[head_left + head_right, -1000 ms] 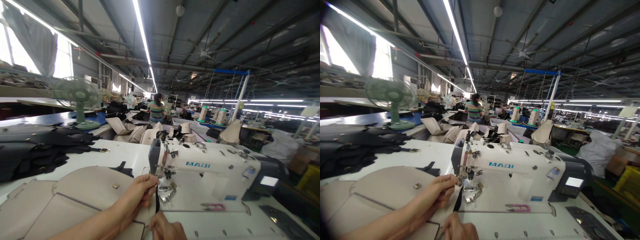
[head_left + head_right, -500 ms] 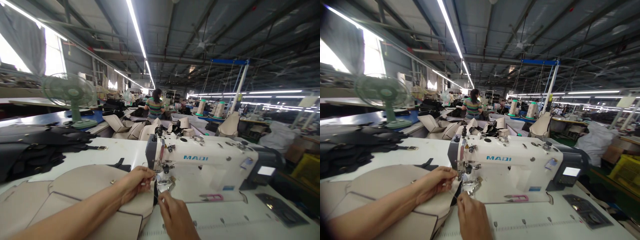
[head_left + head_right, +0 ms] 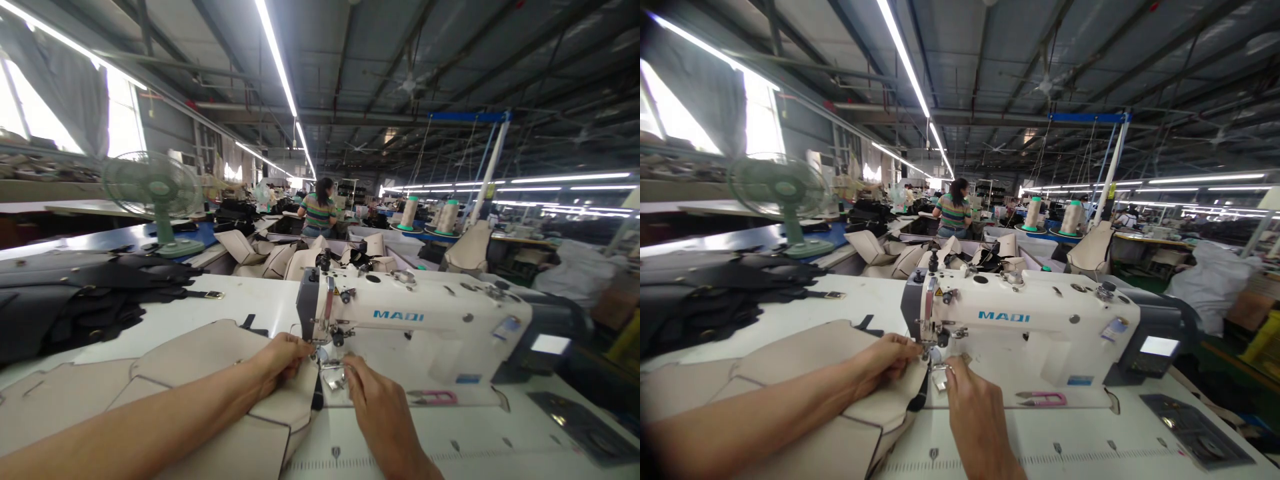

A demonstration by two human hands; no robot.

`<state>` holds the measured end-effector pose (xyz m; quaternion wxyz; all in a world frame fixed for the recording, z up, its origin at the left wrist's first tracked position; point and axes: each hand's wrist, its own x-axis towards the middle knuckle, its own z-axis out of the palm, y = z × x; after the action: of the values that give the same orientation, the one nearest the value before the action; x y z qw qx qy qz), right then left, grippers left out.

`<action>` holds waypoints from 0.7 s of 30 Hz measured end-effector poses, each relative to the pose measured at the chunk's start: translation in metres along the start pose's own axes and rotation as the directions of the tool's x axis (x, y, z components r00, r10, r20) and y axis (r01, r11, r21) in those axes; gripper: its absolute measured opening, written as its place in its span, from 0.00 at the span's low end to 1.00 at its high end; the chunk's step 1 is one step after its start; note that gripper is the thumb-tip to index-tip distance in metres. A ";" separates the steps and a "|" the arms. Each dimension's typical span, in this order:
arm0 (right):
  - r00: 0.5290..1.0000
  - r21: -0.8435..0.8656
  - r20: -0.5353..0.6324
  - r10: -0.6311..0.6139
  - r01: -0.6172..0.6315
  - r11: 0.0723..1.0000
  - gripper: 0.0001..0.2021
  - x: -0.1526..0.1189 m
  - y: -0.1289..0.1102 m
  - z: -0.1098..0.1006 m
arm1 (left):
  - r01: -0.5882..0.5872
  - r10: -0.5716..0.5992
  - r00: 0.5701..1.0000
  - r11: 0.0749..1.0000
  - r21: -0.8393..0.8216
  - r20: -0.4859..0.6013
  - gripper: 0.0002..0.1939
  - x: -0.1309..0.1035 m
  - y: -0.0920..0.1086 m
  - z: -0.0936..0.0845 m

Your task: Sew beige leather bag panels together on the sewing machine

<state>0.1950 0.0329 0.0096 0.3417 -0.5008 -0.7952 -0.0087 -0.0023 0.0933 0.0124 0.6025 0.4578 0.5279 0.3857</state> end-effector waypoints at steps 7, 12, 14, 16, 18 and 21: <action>0.999 -0.019 -0.002 -0.038 0.037 0.999 0.15 -0.004 0.010 0.011 | -0.026 0.026 1.000 0.999 0.031 0.004 0.18 0.006 -0.003 -0.001; 0.963 -0.164 0.061 -0.262 0.268 0.949 0.23 0.015 0.009 0.025 | -0.007 0.009 1.000 0.996 0.089 -0.028 0.19 0.008 -0.003 0.001; 0.949 -0.223 0.107 -0.295 0.312 0.924 0.25 0.024 0.006 0.028 | -0.004 0.009 0.999 0.994 0.107 -0.039 0.18 0.008 -0.003 0.002; 0.949 -0.231 0.125 -0.289 0.312 0.922 0.27 0.030 0.003 0.029 | -0.008 0.013 0.999 0.994 0.105 -0.049 0.17 0.006 -0.003 0.002; 0.949 -0.218 0.118 -0.291 0.311 0.925 0.27 0.032 0.004 0.029 | -0.011 0.017 0.998 0.996 0.087 -0.065 0.17 0.004 -0.004 0.000; 0.948 -0.204 0.076 -0.309 0.318 0.926 0.25 0.028 0.008 0.030 | -0.019 0.023 0.996 0.998 0.053 -0.092 0.17 0.003 -0.006 -0.003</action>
<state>0.1779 0.0694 -0.0002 0.2632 -0.4011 -0.8665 -0.1377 -0.0052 0.0947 0.0057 0.5614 0.4605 0.5601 0.3989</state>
